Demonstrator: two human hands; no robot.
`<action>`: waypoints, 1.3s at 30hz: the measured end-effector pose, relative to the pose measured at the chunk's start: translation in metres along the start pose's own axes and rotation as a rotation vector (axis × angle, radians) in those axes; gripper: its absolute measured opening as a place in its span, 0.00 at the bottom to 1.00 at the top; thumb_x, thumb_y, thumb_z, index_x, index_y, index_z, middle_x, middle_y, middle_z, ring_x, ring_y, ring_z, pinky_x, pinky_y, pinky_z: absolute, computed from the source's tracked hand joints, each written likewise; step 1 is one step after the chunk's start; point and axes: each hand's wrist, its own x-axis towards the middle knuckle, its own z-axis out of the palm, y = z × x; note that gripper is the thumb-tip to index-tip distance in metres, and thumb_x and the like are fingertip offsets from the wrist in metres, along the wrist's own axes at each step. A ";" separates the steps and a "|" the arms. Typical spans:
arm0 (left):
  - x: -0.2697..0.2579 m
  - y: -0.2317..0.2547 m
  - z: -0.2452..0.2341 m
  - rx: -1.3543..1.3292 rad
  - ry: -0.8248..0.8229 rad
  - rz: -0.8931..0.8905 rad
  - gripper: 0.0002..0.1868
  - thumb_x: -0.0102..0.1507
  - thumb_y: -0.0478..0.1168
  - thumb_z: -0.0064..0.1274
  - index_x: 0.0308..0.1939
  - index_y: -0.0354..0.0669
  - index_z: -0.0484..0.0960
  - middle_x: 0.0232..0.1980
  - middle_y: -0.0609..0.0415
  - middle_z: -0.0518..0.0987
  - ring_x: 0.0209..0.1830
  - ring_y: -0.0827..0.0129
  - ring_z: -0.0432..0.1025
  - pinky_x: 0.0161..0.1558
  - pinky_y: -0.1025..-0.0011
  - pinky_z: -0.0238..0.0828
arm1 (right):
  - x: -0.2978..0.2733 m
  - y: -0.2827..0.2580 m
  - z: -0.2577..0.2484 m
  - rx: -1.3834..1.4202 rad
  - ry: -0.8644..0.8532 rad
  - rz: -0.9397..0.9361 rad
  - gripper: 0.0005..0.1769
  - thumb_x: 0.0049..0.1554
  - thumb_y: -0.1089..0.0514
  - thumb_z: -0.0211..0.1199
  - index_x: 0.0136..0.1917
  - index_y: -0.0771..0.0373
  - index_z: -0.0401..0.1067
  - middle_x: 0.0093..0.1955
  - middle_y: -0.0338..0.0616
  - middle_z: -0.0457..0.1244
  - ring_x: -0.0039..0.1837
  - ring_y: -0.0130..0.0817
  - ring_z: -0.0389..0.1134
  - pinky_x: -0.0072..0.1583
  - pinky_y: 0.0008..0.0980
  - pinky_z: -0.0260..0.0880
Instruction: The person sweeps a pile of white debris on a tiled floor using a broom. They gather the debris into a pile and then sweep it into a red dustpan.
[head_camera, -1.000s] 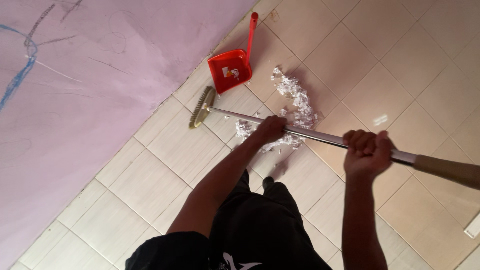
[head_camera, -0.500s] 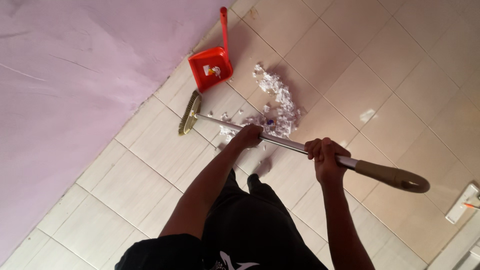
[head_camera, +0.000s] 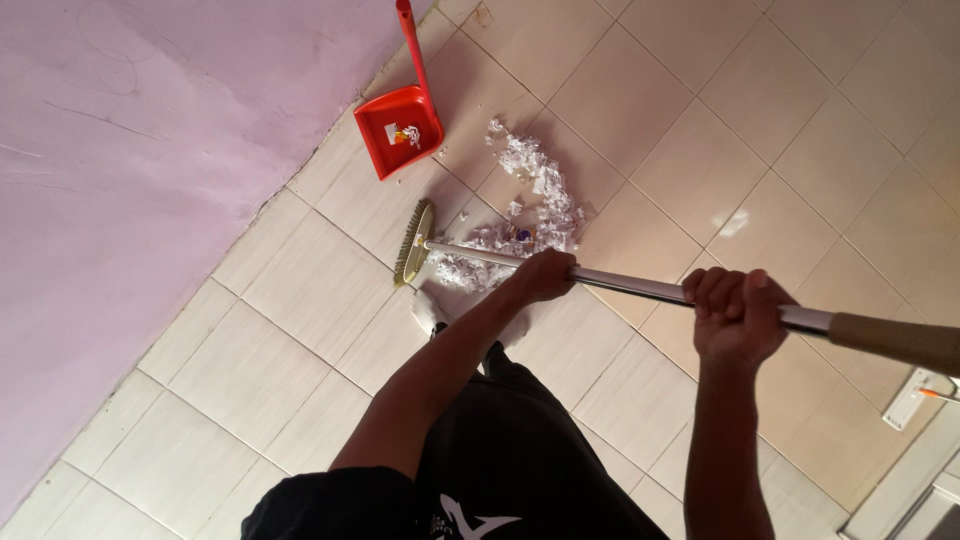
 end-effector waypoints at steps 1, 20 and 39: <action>0.000 0.003 -0.004 0.002 0.030 0.010 0.08 0.60 0.41 0.55 0.33 0.40 0.81 0.34 0.43 0.82 0.38 0.48 0.78 0.41 0.53 0.75 | 0.004 -0.002 -0.002 0.003 0.007 -0.015 0.29 0.72 0.53 0.50 0.29 0.56 0.49 0.20 0.40 0.44 0.24 0.32 0.47 0.36 0.37 0.55; 0.008 -0.064 0.029 0.087 -0.024 0.016 0.06 0.60 0.39 0.55 0.31 0.41 0.81 0.34 0.44 0.81 0.39 0.49 0.77 0.43 0.53 0.74 | -0.032 0.022 -0.011 -0.057 -0.116 0.125 0.27 0.73 0.60 0.48 0.31 0.63 0.57 0.29 0.42 0.52 0.37 0.35 0.57 0.52 0.46 0.68; 0.061 0.022 0.061 0.172 0.014 0.177 0.07 0.57 0.40 0.55 0.30 0.40 0.81 0.32 0.42 0.81 0.37 0.47 0.78 0.42 0.53 0.75 | -0.035 -0.021 -0.079 0.038 0.170 -0.039 0.28 0.74 0.51 0.51 0.32 0.58 0.51 0.23 0.40 0.46 0.29 0.34 0.50 0.44 0.41 0.59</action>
